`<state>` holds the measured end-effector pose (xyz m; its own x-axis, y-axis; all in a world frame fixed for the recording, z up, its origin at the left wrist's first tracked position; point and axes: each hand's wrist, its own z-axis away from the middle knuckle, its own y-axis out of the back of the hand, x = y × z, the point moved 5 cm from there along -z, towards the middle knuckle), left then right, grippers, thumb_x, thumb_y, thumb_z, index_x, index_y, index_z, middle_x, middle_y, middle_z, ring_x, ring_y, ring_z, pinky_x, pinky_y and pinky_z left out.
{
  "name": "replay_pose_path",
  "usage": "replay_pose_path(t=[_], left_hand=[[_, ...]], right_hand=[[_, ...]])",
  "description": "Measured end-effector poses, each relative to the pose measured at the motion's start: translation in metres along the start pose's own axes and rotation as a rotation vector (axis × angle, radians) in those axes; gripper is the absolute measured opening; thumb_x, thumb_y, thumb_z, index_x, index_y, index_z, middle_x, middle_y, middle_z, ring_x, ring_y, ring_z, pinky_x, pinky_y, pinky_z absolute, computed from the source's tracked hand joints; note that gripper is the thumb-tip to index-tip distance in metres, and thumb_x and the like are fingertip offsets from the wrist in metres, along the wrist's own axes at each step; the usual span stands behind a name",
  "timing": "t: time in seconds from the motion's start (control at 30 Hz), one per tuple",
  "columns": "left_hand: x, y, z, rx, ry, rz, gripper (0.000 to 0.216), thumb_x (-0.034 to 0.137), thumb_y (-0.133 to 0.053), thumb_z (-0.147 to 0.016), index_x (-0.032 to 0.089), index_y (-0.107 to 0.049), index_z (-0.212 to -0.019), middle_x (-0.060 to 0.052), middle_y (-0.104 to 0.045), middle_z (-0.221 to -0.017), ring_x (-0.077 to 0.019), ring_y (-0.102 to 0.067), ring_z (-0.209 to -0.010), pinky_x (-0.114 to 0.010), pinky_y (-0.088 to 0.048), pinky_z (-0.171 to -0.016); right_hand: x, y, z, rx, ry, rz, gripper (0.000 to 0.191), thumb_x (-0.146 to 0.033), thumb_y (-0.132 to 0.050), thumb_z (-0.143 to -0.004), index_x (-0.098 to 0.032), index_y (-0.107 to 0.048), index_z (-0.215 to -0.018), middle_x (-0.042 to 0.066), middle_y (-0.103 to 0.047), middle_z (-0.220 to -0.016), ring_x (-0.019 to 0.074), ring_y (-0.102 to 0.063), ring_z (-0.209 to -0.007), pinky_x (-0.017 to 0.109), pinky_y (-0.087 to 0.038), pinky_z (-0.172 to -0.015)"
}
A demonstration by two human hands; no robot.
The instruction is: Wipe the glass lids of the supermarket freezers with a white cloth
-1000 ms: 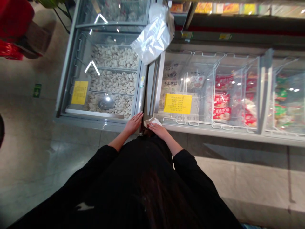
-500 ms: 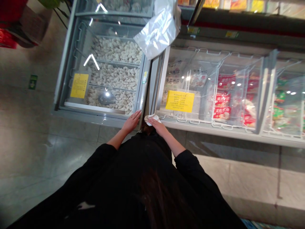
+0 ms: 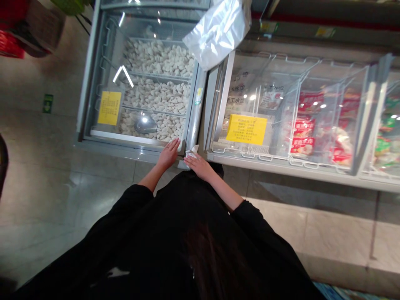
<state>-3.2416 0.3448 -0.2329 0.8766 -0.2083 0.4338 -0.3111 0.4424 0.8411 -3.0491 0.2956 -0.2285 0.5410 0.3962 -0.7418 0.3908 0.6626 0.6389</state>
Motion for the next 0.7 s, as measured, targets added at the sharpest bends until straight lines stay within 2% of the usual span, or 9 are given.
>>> replay_pose_path(t=[0.1, 0.2, 0.27, 0.37, 0.53, 0.6, 0.7], left_hand=[[-0.003, -0.003, 0.001, -0.001, -0.012, 0.013, 0.064, 0.011, -0.039, -0.103, 0.006, -0.036, -0.167, -0.014, -0.032, -0.178, -0.0225, -0.027, -0.167, -0.040, -0.020, -0.138], [-0.006, -0.006, 0.002, -0.002, -0.003, 0.022, 0.067, 0.010, -0.039, -0.102, 0.007, -0.033, -0.168, -0.013, -0.029, -0.179, -0.0225, -0.024, -0.168, -0.041, -0.020, -0.138], [-0.008, -0.005, 0.002, -0.004, 0.006, 0.024, 0.067, 0.010, -0.038, -0.102, 0.007, -0.031, -0.169, -0.013, -0.028, -0.180, -0.0222, -0.023, -0.168, -0.042, -0.020, -0.138], [-0.009, -0.003, 0.003, -0.017, -0.007, 0.025, 0.067, 0.010, -0.036, -0.103, 0.006, -0.028, -0.170, -0.014, -0.024, -0.180, -0.0226, -0.018, -0.169, -0.042, -0.019, -0.139], [-0.008, 0.000, 0.004, -0.084, -0.061, 0.028, 0.075, 0.008, -0.042, -0.098, 0.008, -0.026, -0.171, -0.014, -0.023, -0.180, -0.0250, -0.018, -0.169, -0.046, -0.025, -0.139], [-0.008, 0.001, 0.004, -0.101, -0.071, 0.024, 0.076, 0.007, -0.041, -0.097, 0.010, -0.026, -0.172, -0.013, -0.022, -0.181, -0.0242, -0.017, -0.169, -0.047, -0.025, -0.139], [-0.008, 0.001, 0.003, -0.104, -0.069, 0.015, 0.075, 0.007, -0.039, -0.098, 0.009, -0.026, -0.172, -0.014, -0.022, -0.180, -0.0237, -0.017, -0.169, -0.046, -0.026, -0.139]], right_hand=[[0.010, 0.016, -0.020, 0.028, -0.050, 0.054, 0.051, -0.015, -0.045, -0.108, -0.017, -0.056, -0.158, 0.010, -0.049, -0.170, 0.0229, -0.036, -0.163, 0.051, -0.017, -0.140], [0.021, 0.031, -0.049, 0.109, -0.153, 0.094, 0.052, -0.019, -0.044, -0.110, -0.019, -0.051, -0.162, 0.010, -0.037, -0.177, 0.0267, -0.023, -0.168, 0.056, -0.018, -0.139], [0.024, 0.035, -0.063, 0.188, -0.238, 0.105, 0.054, -0.018, -0.044, -0.109, -0.020, -0.050, -0.163, 0.009, -0.035, -0.178, 0.0273, -0.018, -0.169, 0.057, -0.020, -0.139], [0.015, 0.023, -0.060, 0.272, -0.313, 0.074, 0.052, -0.017, -0.046, -0.108, -0.020, -0.054, -0.159, 0.009, -0.041, -0.175, 0.0269, -0.021, -0.169, 0.050, -0.020, -0.140], [-0.015, -0.011, -0.032, 0.253, -0.332, 0.021, 0.049, -0.018, -0.048, -0.107, -0.023, -0.060, -0.155, 0.007, -0.049, -0.171, 0.0263, -0.033, -0.165, 0.046, -0.022, -0.140], [-0.013, -0.009, -0.037, 0.252, -0.333, 0.042, 0.049, -0.018, -0.048, -0.107, -0.024, -0.060, -0.155, 0.006, -0.048, -0.171, 0.0259, -0.034, -0.164, 0.048, -0.023, -0.139], [0.011, 0.016, -0.068, 0.301, -0.352, 0.061, 0.051, -0.019, -0.045, -0.108, -0.022, -0.056, -0.158, 0.006, -0.043, -0.174, 0.0258, -0.027, -0.167, 0.053, -0.020, -0.140]])
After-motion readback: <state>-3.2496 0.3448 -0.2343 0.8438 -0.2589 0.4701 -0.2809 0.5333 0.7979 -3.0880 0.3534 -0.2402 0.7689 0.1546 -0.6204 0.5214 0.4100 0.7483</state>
